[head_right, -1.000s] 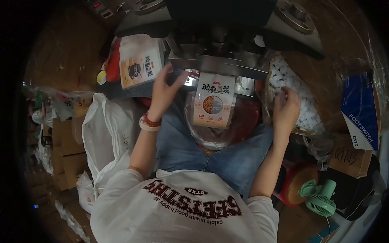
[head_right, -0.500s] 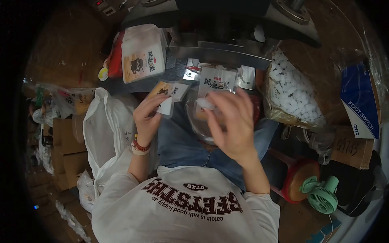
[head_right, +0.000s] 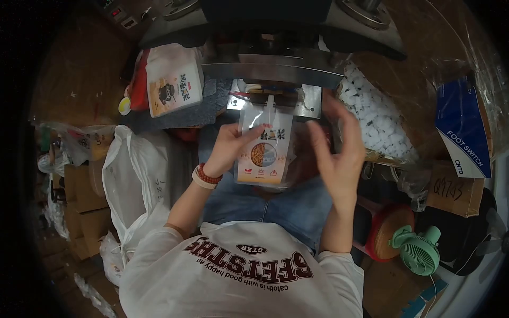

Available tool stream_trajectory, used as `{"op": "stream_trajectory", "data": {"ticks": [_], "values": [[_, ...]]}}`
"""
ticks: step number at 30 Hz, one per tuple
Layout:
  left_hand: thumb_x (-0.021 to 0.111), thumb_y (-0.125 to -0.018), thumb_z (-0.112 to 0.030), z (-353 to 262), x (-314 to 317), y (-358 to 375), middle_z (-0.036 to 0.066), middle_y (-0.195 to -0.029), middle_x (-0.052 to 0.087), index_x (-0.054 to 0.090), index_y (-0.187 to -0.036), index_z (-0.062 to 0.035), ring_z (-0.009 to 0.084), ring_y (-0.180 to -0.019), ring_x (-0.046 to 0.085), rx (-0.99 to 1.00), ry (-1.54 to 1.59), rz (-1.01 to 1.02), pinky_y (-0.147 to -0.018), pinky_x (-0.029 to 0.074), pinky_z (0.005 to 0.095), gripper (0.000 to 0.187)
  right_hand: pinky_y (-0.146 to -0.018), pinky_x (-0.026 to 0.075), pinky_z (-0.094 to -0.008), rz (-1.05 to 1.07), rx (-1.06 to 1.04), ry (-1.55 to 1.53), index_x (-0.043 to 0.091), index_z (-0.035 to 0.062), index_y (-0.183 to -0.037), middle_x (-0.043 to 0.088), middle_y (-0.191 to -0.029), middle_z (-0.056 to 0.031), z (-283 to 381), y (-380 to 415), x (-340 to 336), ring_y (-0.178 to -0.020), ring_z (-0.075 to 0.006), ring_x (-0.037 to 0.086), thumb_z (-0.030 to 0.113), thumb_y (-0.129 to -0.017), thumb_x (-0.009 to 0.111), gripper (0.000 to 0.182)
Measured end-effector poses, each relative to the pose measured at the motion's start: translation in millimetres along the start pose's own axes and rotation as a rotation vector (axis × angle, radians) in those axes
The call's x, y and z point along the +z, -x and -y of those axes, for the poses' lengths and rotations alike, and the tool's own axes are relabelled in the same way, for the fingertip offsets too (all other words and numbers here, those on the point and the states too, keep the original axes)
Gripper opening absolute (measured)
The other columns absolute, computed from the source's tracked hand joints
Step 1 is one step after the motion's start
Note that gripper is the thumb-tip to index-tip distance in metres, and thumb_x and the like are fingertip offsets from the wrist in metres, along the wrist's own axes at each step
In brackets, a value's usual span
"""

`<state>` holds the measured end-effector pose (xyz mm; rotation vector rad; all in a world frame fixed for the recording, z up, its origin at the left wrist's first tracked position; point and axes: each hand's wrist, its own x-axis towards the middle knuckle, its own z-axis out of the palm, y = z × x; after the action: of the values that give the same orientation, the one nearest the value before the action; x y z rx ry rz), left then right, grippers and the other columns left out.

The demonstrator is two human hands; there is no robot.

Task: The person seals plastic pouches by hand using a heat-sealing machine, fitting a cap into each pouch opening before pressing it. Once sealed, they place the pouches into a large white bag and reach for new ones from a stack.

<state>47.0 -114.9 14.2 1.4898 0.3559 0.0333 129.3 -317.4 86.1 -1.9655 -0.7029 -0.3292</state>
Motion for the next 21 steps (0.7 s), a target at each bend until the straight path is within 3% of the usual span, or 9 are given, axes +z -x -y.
{"op": "stream_trajectory", "data": {"ticks": [3, 5, 8, 12, 14, 16, 19, 20, 21], "values": [[0.064, -0.089, -0.017, -13, 4, -23, 0.009, -0.089, 0.069, 0.065, -0.1, 0.0069, 0.0093, -0.074, 0.065, -0.044, 0.395, 0.026, -0.062, 0.052, 0.0219, 0.027, -0.083, 0.047, -0.0356, -0.13, 0.029, 0.204, 0.06, 0.0009, -0.111, 0.063, -0.105, -0.015, -25, -17, -16, -0.093, -0.03, 0.062, 0.01, -0.084, 0.065, 0.03], [0.064, -0.089, -0.016, -10, 2, -36, 0.009, -0.09, 0.069, 0.065, -0.101, 0.0069, 0.0099, -0.075, 0.066, -0.07, 0.428, 0.026, -0.062, 0.052, 0.023, 0.026, -0.082, 0.047, -0.0383, -0.028, -0.033, 0.717, 0.062, 0.0009, -0.109, 0.065, -0.101, -0.0162, -61, -24, -11, -0.093, -0.0341, 0.061, 0.011, -0.084, 0.063, 0.027], [0.064, -0.089, -0.016, -10, 2, -42, 0.008, -0.091, 0.069, 0.065, -0.101, 0.0066, 0.0099, -0.075, 0.065, -0.109, 0.483, 0.0, -0.064, 0.051, 0.023, 0.026, -0.081, 0.047, -0.0412, 0.089, 0.165, 0.552, 0.063, -0.0002, -0.108, 0.065, -0.101, -0.0191, -96, -22, 2, -0.093, -0.037, 0.061, 0.011, -0.084, 0.061, 0.027], [0.065, -0.089, -0.021, -11, -25, -39, 0.007, -0.098, 0.067, 0.06, -0.113, 0.0059, 0.0102, -0.084, 0.063, -0.11, 0.132, 0.063, -0.072, 0.05, 0.0234, 0.036, -0.078, 0.049, -0.0421, 0.102, 0.167, 0.426, 0.063, -0.0022, -0.106, 0.065, -0.098, -0.0219, -101, -19, -4, -0.088, -0.0391, 0.062, 0.011, -0.085, 0.06, 0.025], [0.072, -0.081, -0.039, -17, -50, -30, 0.012, -0.113, 0.064, 0.056, -0.123, -0.0035, 0.0212, -0.1, 0.062, 0.279, -0.509, -0.513, -0.086, 0.047, 0.0357, 0.057, -0.077, 0.049, -0.0408, 0.109, 0.153, 0.422, 0.062, -0.0024, -0.106, 0.065, -0.097, -0.0219, -97, -18, -5, -0.088, -0.0379, 0.063, 0.01, -0.086, 0.059, 0.024], [0.072, -0.075, -0.049, -22, -83, -16, 0.01, -0.134, 0.05, 0.044, -0.136, -0.0141, 0.0279, -0.126, 0.046, 0.438, -1.514, -0.92, -0.104, 0.03, 0.0492, 0.076, -0.076, 0.049, -0.0395, 0.114, 0.151, 0.423, 0.062, -0.0026, -0.106, 0.065, -0.096, -0.022, -91, -16, -6, -0.087, -0.0367, 0.064, 0.009, -0.087, 0.058, 0.023], [0.068, -0.074, -0.055, 14, -122, 9, 0.007, -0.145, 0.039, 0.037, -0.141, -0.0179, 0.0263, -0.137, 0.031, 0.342, -1.451, -0.537, -0.11, 0.013, 0.0568, 0.082, -0.074, 0.051, -0.0334, -0.21, 0.062, 0.332, 0.059, -0.0017, -0.111, 0.067, -0.099, -0.0182, -72, -18, 5, -0.084, -0.0275, 0.067, 0.006, -0.09, 0.057, 0.022], [0.071, -0.077, -0.034, 18, -123, 20, 0.005, -0.137, 0.049, 0.048, -0.134, -0.0177, 0.0266, -0.128, 0.044, 0.482, -1.408, -0.48, -0.107, 0.028, 0.0507, 0.064, -0.074, 0.051, -0.0306, -0.229, 0.127, 0.057, 0.057, -0.0016, -0.113, 0.066, -0.101, -0.0169, -61, -16, 6, -0.085, -0.023, 0.066, 0.002, -0.09, 0.057, 0.023], [0.071, -0.077, -0.034, 20, -125, 26, 0.005, -0.137, 0.049, 0.048, -0.134, -0.0177, 0.0266, -0.128, 0.044, 0.482, -1.412, -0.469, -0.107, 0.028, 0.0507, 0.064, -0.075, 0.052, -0.0277, -0.244, 0.199, -0.216, 0.054, -0.0016, -0.115, 0.066, -0.104, -0.0156, -49, -11, 8, -0.086, -0.0185, 0.066, -0.001, -0.09, 0.056, 0.025]]}}
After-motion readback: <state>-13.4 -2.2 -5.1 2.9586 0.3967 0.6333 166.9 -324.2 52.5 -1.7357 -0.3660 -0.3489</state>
